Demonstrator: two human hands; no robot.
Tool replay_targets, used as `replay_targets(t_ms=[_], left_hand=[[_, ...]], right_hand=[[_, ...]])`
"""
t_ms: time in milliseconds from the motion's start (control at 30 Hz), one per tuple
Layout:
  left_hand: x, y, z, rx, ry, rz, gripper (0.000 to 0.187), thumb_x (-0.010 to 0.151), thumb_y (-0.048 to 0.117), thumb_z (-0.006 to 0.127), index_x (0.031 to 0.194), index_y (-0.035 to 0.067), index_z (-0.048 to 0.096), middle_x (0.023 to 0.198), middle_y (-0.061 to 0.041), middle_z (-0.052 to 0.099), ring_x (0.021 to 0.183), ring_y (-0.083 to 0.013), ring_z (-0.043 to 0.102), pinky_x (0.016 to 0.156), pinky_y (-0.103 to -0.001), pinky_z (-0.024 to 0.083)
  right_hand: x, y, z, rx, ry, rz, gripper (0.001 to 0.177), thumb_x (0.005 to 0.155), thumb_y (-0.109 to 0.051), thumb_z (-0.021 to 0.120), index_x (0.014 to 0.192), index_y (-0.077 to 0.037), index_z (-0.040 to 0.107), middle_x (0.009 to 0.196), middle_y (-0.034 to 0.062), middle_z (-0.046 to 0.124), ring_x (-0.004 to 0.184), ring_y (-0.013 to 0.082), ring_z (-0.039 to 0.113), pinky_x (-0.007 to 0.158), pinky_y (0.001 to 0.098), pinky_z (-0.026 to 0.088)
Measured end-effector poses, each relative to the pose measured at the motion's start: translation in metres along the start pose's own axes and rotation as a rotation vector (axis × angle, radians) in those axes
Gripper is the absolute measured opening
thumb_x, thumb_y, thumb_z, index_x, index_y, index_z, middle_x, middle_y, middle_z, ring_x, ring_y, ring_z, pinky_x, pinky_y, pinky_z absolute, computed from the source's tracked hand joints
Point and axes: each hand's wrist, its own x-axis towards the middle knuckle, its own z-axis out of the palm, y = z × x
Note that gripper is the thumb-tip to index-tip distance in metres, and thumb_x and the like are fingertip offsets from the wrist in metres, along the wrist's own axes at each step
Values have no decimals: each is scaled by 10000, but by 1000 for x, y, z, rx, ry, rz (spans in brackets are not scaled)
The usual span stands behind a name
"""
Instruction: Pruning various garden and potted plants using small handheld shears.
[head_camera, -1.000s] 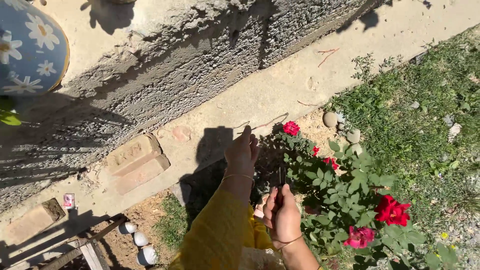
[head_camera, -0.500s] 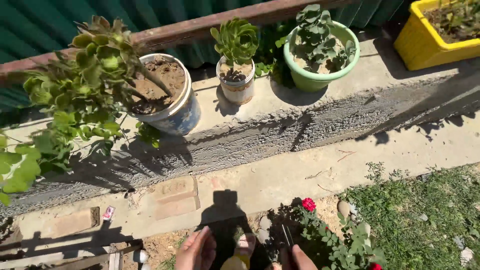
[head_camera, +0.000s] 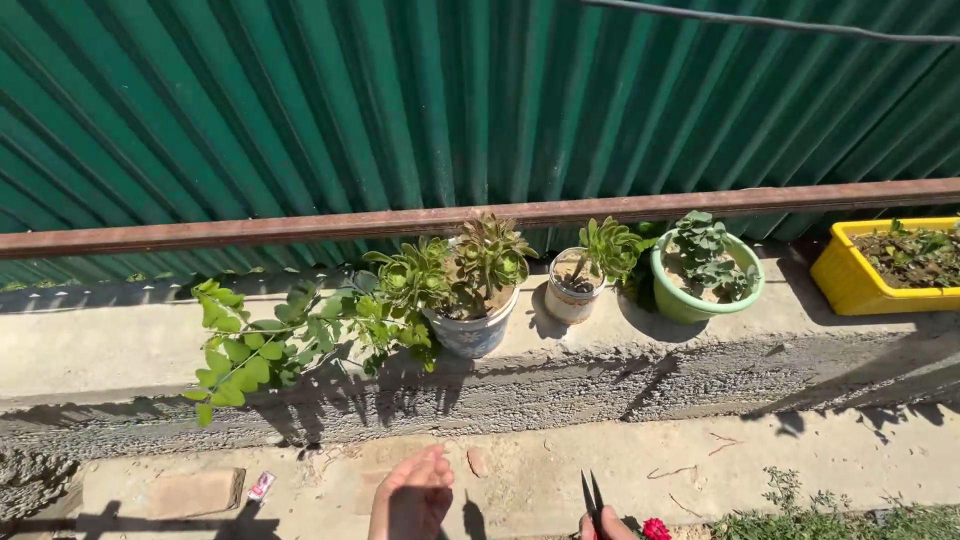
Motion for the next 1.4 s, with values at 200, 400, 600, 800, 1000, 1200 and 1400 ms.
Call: replay_targets(t_ms=[200, 400, 600, 800, 1000, 1200, 1400], left_hand=[[19, 57, -17, -21, -118, -12, 298, 927, 189, 662, 1169, 16, 680, 826, -47, 670, 712, -131, 649, 577, -269, 549], [-7, 115, -31, -99, -117, 49, 182, 938, 195, 685, 1040, 58, 620, 788, -20, 629, 662, -98, 602, 575, -235, 514], [-10, 145, -51, -171, -152, 95, 174, 935, 187, 684, 1026, 55, 615, 755, -11, 600, 654, -95, 598, 575, -230, 508], [28, 130, -57, -211, -160, 37, 230, 956, 177, 723, 1039, 30, 566, 800, -26, 613, 708, -119, 609, 622, -262, 542], [117, 158, 7, -347, 14, -71, 789, 845, 476, 686, 1473, 55, 462, 1549, -124, 479, 1438, -274, 447, 1177, -454, 322], [111, 169, 50, -384, 5, -196, 868, 860, 536, 645, 1552, 109, 339, 1539, -165, 471, 1450, -299, 452, 1209, -465, 311], [70, 213, 89, -699, -107, -166, 722, 889, 564, 575, 1425, 87, 497, 1403, -114, 568, 1300, -255, 494, 1145, -454, 294]], right_hand=[[27, -61, 196, 194, 646, -37, 467, 1082, -373, 476, 984, 59, 622, 669, 94, 578, 543, 158, 526, 515, 265, 420], [-3, -115, 378, -39, 214, 22, 454, 997, -484, 405, 883, -68, 550, 526, 28, 336, 413, 159, 252, 393, 324, 186], [0, -129, 463, -56, 289, 141, 403, 1022, -461, 416, 886, -100, 533, 565, -11, 332, 414, 115, 216, 386, 304, 115], [-2, -128, 456, -94, 350, 153, 405, 1014, -461, 414, 880, -97, 532, 566, -6, 336, 414, 122, 227, 376, 304, 122], [12, -124, 410, -37, 358, 221, 418, 1007, -474, 429, 878, -90, 532, 551, -13, 309, 410, 133, 239, 392, 316, 155], [45, -128, 376, -103, 261, 210, 457, 1001, -443, 405, 904, -23, 553, 544, 39, 325, 404, 160, 255, 395, 324, 175], [45, -153, 371, -119, 236, 172, 463, 1013, -444, 412, 896, -18, 549, 546, 41, 341, 398, 149, 252, 379, 317, 171]])
